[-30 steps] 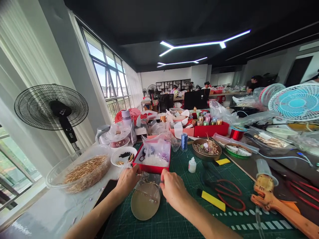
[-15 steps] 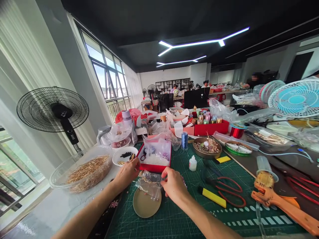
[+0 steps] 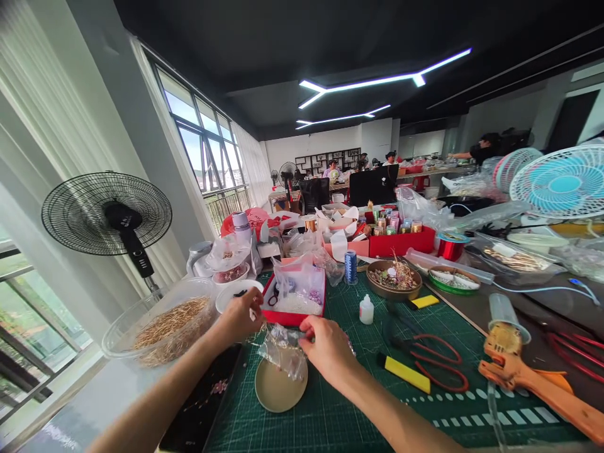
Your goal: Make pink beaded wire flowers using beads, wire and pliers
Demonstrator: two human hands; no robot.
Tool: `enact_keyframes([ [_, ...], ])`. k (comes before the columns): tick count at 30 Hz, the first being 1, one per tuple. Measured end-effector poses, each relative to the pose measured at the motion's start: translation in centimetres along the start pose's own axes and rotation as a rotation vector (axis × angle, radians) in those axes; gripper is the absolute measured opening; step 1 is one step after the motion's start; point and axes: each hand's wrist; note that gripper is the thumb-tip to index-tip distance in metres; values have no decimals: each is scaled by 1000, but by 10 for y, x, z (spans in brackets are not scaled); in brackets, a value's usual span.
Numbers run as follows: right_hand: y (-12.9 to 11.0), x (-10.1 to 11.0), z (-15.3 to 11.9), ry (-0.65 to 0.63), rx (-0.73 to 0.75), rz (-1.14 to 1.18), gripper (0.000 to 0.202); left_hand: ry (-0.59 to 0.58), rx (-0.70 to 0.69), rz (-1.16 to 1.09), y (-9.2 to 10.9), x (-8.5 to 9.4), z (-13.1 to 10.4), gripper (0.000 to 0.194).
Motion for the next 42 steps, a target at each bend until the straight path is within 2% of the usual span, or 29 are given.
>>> enact_keyframes([
  [4,-21,-3,13,-48,88,181,49,20,5,-195,9,51,12,31],
  [7,-38,-8,24,-162,120,381,70,16,18,-352,20,88,21,29],
  [11,-53,-16,36,-290,111,641,76,32,17,-518,35,129,31,33],
  [15,-57,-25,38,-302,46,819,84,121,3,-637,51,154,35,30],
  [18,-56,-31,34,-298,-12,909,86,176,-37,-684,61,160,33,29],
  [21,-53,-34,28,-313,-57,967,86,201,-87,-692,67,156,29,27],
  [25,-45,-32,21,-344,-105,978,81,213,-125,-683,75,150,25,27],
  [28,-36,-29,15,-347,-136,980,77,235,-152,-697,81,154,24,26],
  [33,-24,-27,9,-215,-171,1001,68,332,-174,-744,90,169,25,27],
  [36,-22,-26,10,-160,-218,1074,65,406,-143,-748,93,178,24,28],
  [39,-27,-22,16,-151,-300,1194,65,318,-143,-707,95,178,21,26],
  [42,-38,-17,20,-175,-379,1299,63,150,-212,-491,98,160,15,21],
])
Point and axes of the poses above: each hand's wrist, its own z-axis towards the middle knuckle, its own x-axis out of the back of the hand, y = z × x, and after that the axes turned 13 degrees about z, right-handed
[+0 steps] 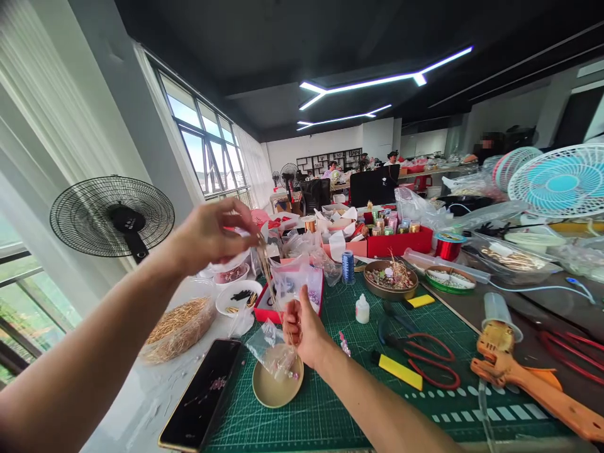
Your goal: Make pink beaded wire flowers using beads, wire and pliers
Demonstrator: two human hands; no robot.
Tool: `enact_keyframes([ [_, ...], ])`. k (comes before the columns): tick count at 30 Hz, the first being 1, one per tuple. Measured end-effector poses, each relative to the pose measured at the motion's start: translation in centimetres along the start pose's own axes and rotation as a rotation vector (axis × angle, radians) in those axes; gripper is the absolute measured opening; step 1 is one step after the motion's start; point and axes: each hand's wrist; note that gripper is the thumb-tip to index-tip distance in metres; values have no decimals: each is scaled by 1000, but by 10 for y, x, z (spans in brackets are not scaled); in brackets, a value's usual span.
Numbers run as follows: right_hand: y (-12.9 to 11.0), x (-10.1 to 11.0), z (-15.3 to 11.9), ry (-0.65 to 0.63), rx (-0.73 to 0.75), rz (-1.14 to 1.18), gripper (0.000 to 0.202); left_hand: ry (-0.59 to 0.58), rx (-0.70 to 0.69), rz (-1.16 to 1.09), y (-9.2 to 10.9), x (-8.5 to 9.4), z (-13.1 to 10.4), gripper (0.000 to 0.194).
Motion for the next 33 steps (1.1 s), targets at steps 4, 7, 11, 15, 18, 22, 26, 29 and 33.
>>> enact_keyframes([
  [4,-11,-14,-4,-15,-109,64,76,-172,-52,245,-18,-39,-16,18],
  [7,-19,-22,-6,-27,-180,36,76,-212,-5,271,-37,-58,-31,15],
  [11,-29,-29,-2,14,-241,-87,54,-126,88,285,-63,-61,-57,8],
  [15,-31,-39,0,63,-233,-218,35,6,106,274,-82,-63,-80,9],
  [18,-34,-52,-4,44,-168,-253,25,68,141,183,-92,-71,-89,17],
  [22,-48,-78,-10,-19,-69,-201,21,-140,132,-61,-95,-89,-88,58],
  [26,-76,-88,-11,-43,72,-74,22,-332,163,-213,-82,-106,-82,48],
  [29,-92,-65,-9,45,223,73,24,-269,220,-200,-67,-105,-72,42],
  [33,-75,-18,-7,242,271,256,30,-305,156,-156,-44,-98,-43,36],
])
Point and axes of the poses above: each hand's wrist, its own z-axis towards the middle knuckle, its own x-axis out of the back of the hand, y = z × x, and after that the axes turned 13 degrees about z, right-handed
